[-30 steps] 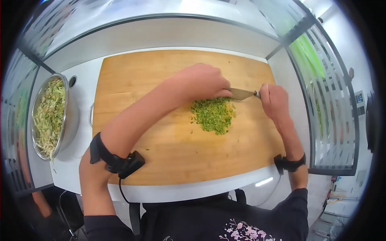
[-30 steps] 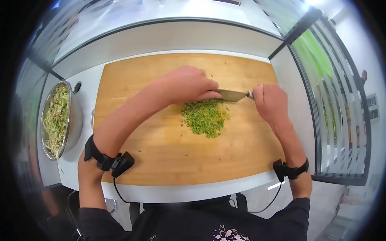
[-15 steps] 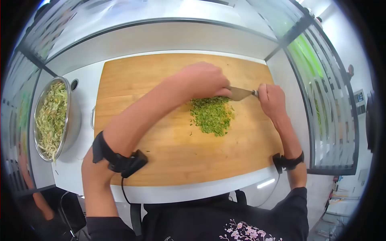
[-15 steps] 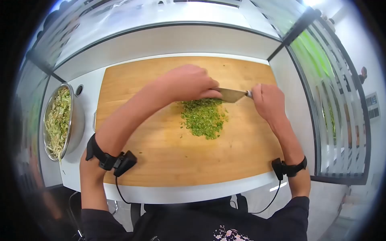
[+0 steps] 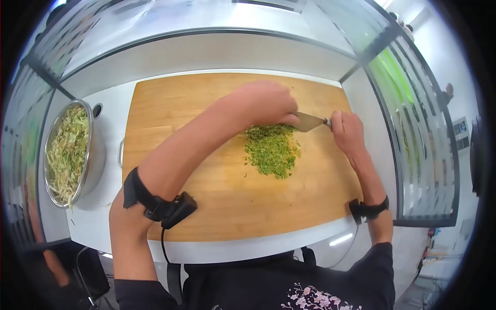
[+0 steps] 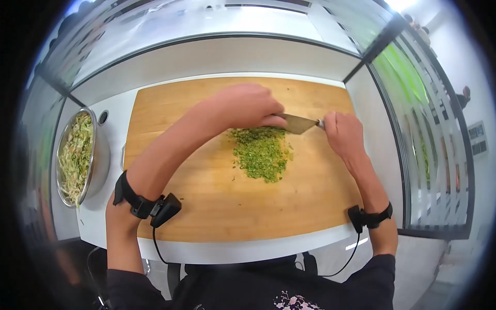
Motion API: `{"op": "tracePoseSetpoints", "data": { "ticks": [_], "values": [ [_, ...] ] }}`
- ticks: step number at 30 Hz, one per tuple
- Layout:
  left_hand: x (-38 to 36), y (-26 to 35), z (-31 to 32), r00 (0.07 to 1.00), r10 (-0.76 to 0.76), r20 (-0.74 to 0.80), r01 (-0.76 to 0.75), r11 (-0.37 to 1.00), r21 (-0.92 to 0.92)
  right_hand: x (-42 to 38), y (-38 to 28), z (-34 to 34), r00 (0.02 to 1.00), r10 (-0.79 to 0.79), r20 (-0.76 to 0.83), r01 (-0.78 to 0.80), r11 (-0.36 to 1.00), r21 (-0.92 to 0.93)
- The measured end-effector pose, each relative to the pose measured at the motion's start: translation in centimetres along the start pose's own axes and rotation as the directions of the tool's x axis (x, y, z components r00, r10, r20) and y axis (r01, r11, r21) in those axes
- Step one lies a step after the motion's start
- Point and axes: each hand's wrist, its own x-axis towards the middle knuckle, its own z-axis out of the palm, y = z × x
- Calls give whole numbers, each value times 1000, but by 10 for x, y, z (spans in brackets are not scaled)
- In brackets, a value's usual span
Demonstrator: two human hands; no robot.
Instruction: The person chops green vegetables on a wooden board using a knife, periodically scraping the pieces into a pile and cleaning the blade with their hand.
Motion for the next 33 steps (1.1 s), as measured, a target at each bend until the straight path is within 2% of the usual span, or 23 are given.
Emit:
{"op": "tracePoseSetpoints", "data": {
  "ticks": [2,6,8,10,12,13,14,16,19,22,24,26,29,32,33],
  "values": [
    [6,4,-9,998,-24,55,24,1000,-2,-6,-4,-2,991,123,58,-130,981,142],
    [-14,-15,2,996,-79,49,86,979,-185,15,-43,-37,1000,-14,25,18,986,-165],
    [-21,-13,3,993,-116,22,118,965,-233,19,-55,-48,1000,-2,24,6,984,-178],
    [-19,-11,8,997,-80,-10,76,980,-185,19,-47,-39,999,-31,18,33,987,-155],
    [-11,-10,4,999,-44,-7,43,994,-97,7,-8,-6,997,-79,-2,79,991,-105],
    [-1,-7,-1,1000,-22,21,23,999,-42,4,-6,-5,996,74,47,-76,997,36],
    [5,-5,-4,999,-2,52,2,1000,10,7,-3,-4,997,62,37,-64,997,43],
    [2,-8,4,999,-12,41,15,997,-81,2,-9,-9,997,65,37,-67,996,66],
    [-9,-16,7,997,-62,33,67,983,-172,15,-27,-27,1000,-25,-6,24,987,-159],
    [-13,-14,9,997,-76,2,75,977,-197,25,-52,-50,999,-32,28,37,975,-221],
    [-15,-14,6,997,-71,-26,66,983,-173,21,-46,-40,1000,-1,24,5,983,-182],
    [-3,-7,-1,999,-47,19,48,997,-56,10,-12,-7,1000,-26,4,26,994,-109],
    [16,1,-13,999,-27,40,26,999,26,0,5,1,992,116,50,-121,988,96],
    [13,-4,-5,998,-44,46,45,999,-21,0,6,1,994,101,50,-104,993,52],
    [6,-6,-4,995,-78,65,82,994,-66,1,-2,-6,998,53,28,-52,998,-34]
  ]
}}
